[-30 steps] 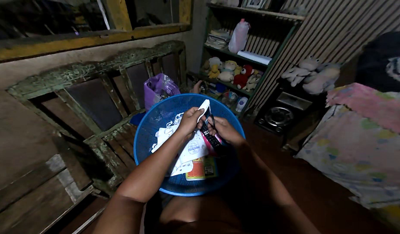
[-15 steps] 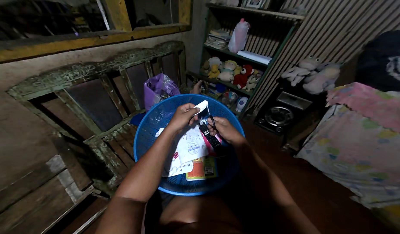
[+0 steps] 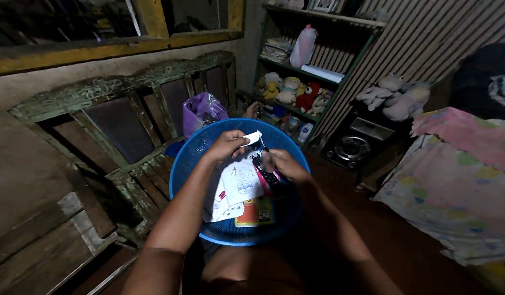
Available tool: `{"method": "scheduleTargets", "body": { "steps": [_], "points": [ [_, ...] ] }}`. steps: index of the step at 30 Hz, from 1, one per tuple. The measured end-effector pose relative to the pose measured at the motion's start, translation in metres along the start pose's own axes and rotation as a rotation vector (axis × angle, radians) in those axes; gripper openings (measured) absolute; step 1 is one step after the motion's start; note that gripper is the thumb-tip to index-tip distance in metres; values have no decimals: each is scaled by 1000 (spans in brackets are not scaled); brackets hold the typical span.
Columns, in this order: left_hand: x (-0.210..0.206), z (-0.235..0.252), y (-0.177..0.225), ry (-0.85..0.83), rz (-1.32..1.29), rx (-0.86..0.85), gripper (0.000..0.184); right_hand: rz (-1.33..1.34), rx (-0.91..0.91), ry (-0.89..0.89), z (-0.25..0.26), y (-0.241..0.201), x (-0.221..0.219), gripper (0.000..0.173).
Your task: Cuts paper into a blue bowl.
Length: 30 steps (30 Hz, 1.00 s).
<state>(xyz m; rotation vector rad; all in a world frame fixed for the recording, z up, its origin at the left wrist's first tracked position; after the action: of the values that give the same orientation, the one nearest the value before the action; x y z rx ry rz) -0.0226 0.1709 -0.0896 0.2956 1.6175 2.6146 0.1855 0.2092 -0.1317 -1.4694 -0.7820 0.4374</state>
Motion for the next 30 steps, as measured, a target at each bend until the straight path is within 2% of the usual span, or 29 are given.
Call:
{"method": "scheduleTargets", "body": {
  "steps": [7, 13, 16, 20, 26, 30],
  "points": [
    [14, -5, 8, -51, 69, 22, 18, -66, -49, -48, 4, -1, -6, 35],
    [21, -11, 8, -91, 67, 36, 16, -61, -51, -119, 7, -5, -10, 40],
    [24, -13, 8, -95, 66, 44, 15, -72, -72, -118, 8, -8, -12, 35],
    [32, -14, 3, 2, 68, 25, 16, -109, -103, -88, 11, -11, -15, 33],
    [27, -16, 4, 343, -38, 3, 20, -116, -106, -35, 16, -11, -16, 40],
    [5, -8, -9, 341, -150, 49, 23, -95, -78, -42, 13, -10, -13, 44]
  ]
}}
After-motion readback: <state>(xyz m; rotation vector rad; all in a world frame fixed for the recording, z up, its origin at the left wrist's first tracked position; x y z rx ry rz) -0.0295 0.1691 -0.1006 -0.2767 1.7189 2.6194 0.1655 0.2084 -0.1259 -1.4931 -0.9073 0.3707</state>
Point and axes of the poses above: each hand's wrist, its own z-axis towards the middle knuckle, its own x-axis out of the back of the hand, y = z × x, the point moved 5 cm from there along z, towards the middle knuckle, and after that the axes turned 13 degrees about -x, right-handed, at the moved point
